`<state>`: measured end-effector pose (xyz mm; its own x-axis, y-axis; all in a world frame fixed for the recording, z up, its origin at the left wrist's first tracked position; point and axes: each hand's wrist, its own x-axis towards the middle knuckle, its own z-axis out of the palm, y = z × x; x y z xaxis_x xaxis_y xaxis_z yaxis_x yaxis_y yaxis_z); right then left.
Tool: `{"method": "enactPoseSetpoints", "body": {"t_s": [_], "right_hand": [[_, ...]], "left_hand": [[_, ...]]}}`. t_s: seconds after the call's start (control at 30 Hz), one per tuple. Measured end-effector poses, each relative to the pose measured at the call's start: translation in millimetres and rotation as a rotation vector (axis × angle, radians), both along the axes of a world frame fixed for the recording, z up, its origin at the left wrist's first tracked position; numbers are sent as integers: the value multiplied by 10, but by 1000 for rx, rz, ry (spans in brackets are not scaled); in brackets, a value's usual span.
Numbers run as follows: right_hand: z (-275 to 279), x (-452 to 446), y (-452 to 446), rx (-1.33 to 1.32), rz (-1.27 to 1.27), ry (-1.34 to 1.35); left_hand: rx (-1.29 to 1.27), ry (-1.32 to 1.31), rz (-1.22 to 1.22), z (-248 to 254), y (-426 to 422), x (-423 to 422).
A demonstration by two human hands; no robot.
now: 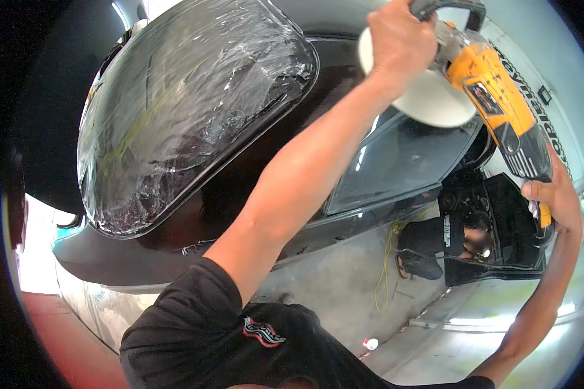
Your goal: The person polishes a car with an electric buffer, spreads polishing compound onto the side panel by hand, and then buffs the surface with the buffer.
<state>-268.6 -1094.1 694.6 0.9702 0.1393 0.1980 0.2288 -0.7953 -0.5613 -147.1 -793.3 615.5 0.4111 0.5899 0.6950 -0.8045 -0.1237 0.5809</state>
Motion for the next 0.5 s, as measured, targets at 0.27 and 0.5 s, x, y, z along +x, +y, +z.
{"method": "enactPoseSetpoints", "body": {"t_s": [0.27,0.5], "right_hand": [[-123,93,-173,51,146,-135],[-20,-12,434,-131,126,-92]], "left_hand": [[40,-11,-144,-95,241,-642],[-36,174,205,-36,627,-1110]]}}
